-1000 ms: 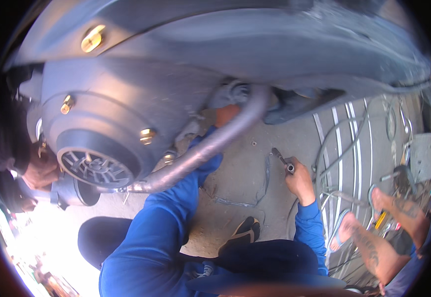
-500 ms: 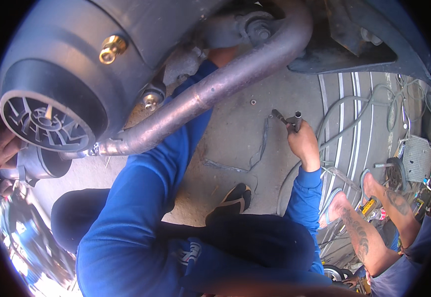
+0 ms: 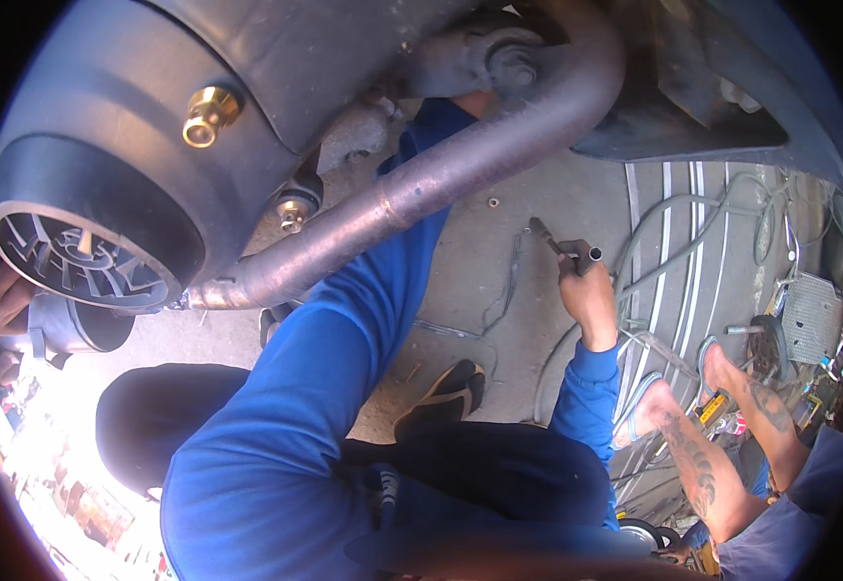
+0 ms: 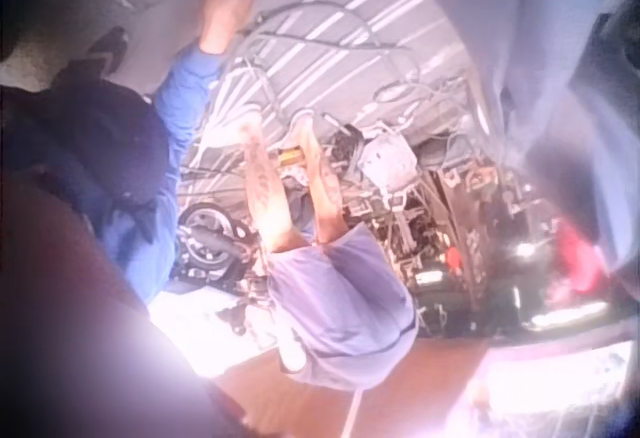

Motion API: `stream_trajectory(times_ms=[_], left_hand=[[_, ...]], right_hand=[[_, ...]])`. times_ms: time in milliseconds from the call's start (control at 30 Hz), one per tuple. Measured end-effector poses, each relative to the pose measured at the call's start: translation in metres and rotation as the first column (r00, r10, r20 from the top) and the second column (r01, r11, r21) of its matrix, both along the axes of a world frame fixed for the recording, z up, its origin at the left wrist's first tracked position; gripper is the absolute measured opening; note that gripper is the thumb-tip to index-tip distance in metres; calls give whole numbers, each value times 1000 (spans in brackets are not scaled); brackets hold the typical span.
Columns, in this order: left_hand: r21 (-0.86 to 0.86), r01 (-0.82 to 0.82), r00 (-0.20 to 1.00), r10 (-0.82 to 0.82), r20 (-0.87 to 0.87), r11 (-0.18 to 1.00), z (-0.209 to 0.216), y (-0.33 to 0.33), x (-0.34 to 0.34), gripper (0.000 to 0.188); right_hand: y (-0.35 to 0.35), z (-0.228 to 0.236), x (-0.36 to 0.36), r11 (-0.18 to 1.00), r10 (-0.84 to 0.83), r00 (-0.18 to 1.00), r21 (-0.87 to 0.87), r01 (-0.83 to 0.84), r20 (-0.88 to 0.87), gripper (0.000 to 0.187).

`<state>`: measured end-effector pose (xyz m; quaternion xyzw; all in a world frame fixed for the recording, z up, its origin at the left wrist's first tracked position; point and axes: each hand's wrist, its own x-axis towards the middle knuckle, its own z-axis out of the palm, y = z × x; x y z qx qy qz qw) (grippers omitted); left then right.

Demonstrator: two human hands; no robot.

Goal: The person sits on the floor under a vehicle and uses a wrench to loosen and tighten bolts on the undercarriage. They repeatedly adjust the tool and reposition their hands to access different fasteners.

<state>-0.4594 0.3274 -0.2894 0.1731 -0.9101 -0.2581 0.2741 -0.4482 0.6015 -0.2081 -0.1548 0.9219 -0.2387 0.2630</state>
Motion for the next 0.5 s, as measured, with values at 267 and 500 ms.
stream_trajectory(times_ms=[267,500], left_hand=[[-58,118,955,-129,-267,991,62,18,28,24],[20,214,945,-213,247,977,86,10,7,30]], right_hand=[[-13,10,0,998,7,1000,61,-6,-8,19],[-6,4,7,999,36,998,-22,-37,-46,21]])
